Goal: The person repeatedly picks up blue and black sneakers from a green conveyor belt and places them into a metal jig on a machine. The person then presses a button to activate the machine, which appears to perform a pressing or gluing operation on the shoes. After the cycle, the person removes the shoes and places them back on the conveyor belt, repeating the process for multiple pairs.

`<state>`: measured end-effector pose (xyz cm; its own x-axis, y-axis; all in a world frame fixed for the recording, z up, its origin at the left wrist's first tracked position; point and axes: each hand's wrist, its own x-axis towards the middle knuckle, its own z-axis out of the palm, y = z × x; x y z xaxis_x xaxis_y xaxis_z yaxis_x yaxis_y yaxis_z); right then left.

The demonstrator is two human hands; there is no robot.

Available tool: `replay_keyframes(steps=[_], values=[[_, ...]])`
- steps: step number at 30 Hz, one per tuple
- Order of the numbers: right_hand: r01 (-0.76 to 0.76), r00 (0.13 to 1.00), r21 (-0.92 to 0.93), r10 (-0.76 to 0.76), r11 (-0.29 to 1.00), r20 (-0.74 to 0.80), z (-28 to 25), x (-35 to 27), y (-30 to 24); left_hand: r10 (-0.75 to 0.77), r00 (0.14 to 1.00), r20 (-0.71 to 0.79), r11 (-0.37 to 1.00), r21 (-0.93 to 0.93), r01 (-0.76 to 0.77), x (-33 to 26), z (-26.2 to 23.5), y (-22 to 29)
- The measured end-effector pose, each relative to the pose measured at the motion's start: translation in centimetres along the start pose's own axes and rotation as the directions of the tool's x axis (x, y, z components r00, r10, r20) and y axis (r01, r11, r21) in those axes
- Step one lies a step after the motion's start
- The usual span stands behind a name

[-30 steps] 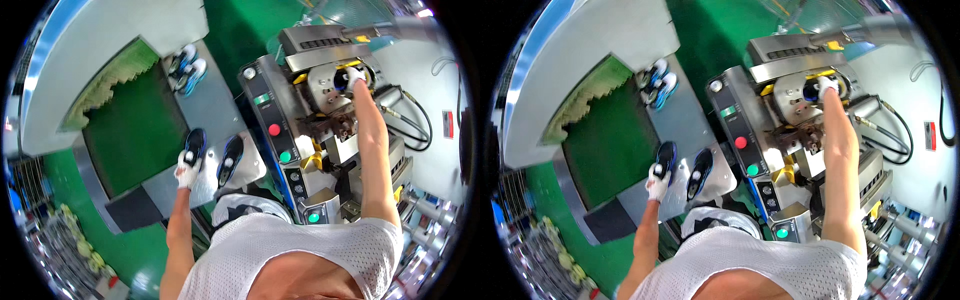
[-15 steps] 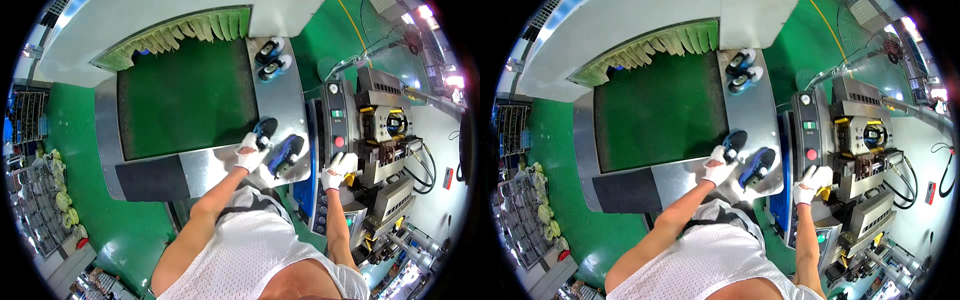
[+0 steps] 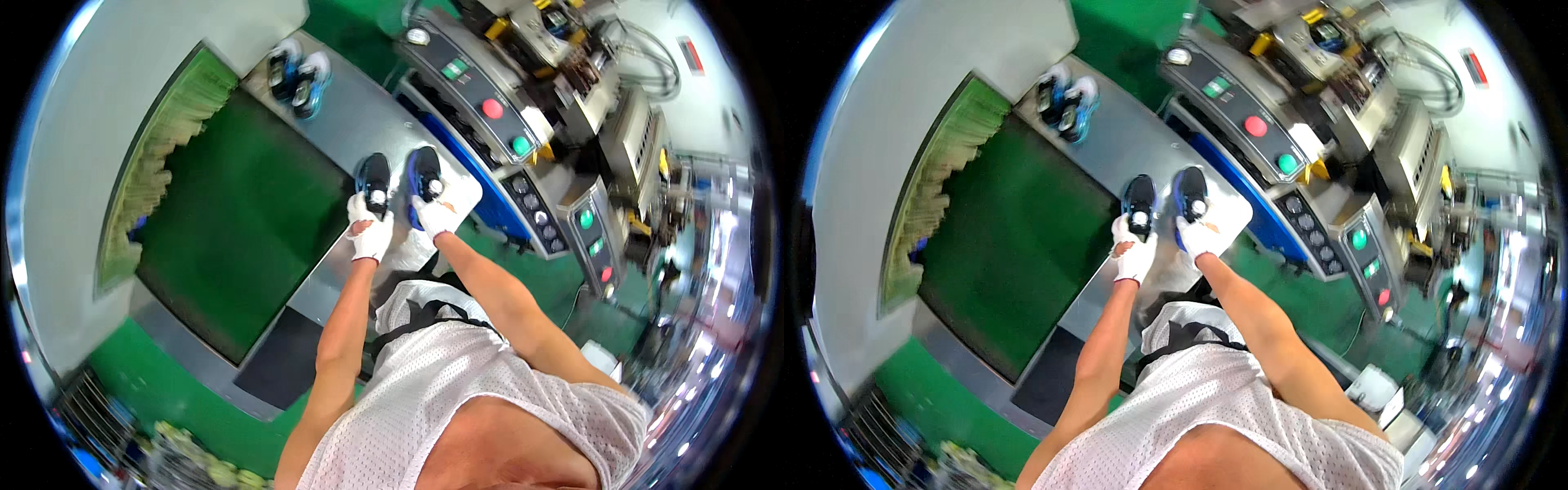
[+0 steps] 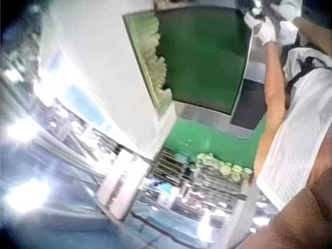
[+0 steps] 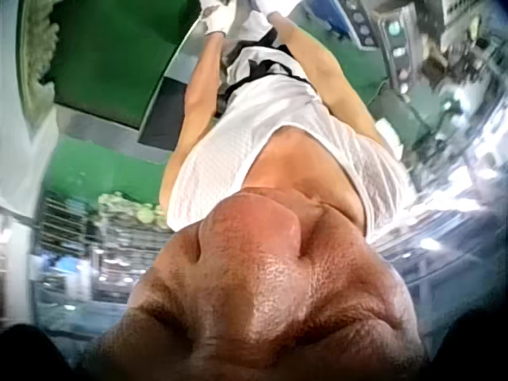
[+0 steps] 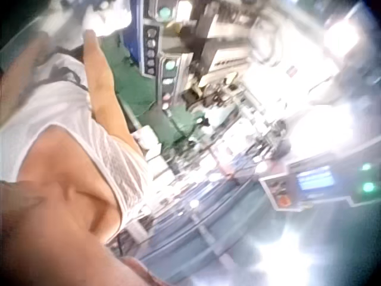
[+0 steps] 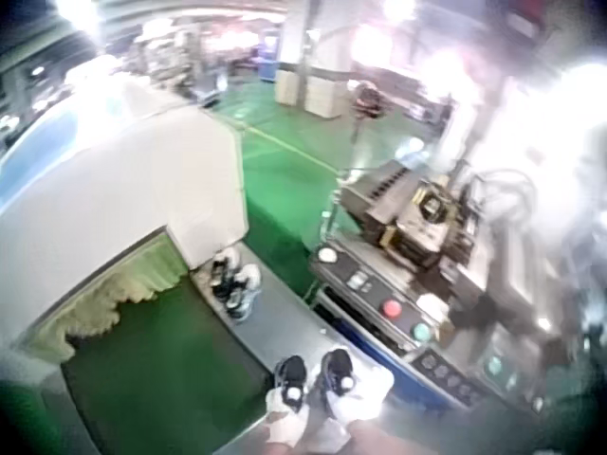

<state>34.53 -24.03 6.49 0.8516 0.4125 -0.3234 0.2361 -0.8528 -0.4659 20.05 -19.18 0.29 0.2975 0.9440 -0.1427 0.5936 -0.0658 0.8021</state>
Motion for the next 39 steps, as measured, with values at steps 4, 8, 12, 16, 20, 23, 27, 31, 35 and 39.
replay_keyframes(steps=[4, 8, 12, 16, 20, 23, 27, 31, 35, 39], values=[[-0.074, 0.995, 0.093, 0.066, 0.993, 0.078, -0.1, 1.1, 2.9, -0.091, 0.990, 0.110, 0.996, -0.001, 0.091, 1.4, -0.3, 0.8], [-0.329, 0.944, 0.394, 0.295, 0.858, 0.147, -3.6, -0.8, 6.6, -0.036, 0.942, 0.333, 0.998, 0.067, 0.014, 1.3, 0.2, 7.2], [-0.398, 0.917, 0.642, 0.305, 0.655, 0.257, -12.6, -5.5, 13.4, 0.008, 0.792, 0.610, 0.998, 0.046, -0.045, -3.1, 3.1, 11.7], [-0.286, 0.849, 0.897, 0.523, 0.336, 0.075, -21.3, -14.9, 19.6, 0.187, 0.546, 0.816, 0.971, -0.070, -0.228, -11.3, 6.3, 18.5], [-0.285, 0.526, 0.920, 0.846, 0.269, -0.085, -22.6, -21.6, 27.8, 0.209, 0.328, 0.921, 0.837, 0.005, -0.548, -19.8, 9.1, 26.2], [0.030, 0.425, 0.998, 0.903, 0.061, -0.068, -26.0, -28.9, 31.5, 0.172, 0.139, 0.975, 0.749, -0.038, -0.662, -27.0, 10.8, 30.5], [0.167, 0.116, 0.985, 0.992, 0.034, -0.054, -31.5, -38.4, 34.6, 0.141, -0.339, 0.930, 0.813, -0.304, -0.497, -36.7, 15.8, 33.6], [0.140, -0.322, 0.973, 0.937, 0.185, -0.132, -32.7, -46.3, 42.8, 0.278, -0.534, 0.799, 0.682, -0.555, -0.476, -50.7, 19.8, 40.8], [-0.326, -0.502, 0.898, 0.750, 0.296, -0.430, -37.0, -51.9, 48.9, 0.432, -0.636, 0.640, 0.455, -0.763, -0.459, -65.7, 24.9, 45.1], [-0.477, -0.566, 0.845, 0.652, 0.241, -0.505, -35.2, -52.0, 60.1, 0.572, -0.682, 0.457, 0.223, -0.886, -0.407, -76.6, 34.7, 39.1]])
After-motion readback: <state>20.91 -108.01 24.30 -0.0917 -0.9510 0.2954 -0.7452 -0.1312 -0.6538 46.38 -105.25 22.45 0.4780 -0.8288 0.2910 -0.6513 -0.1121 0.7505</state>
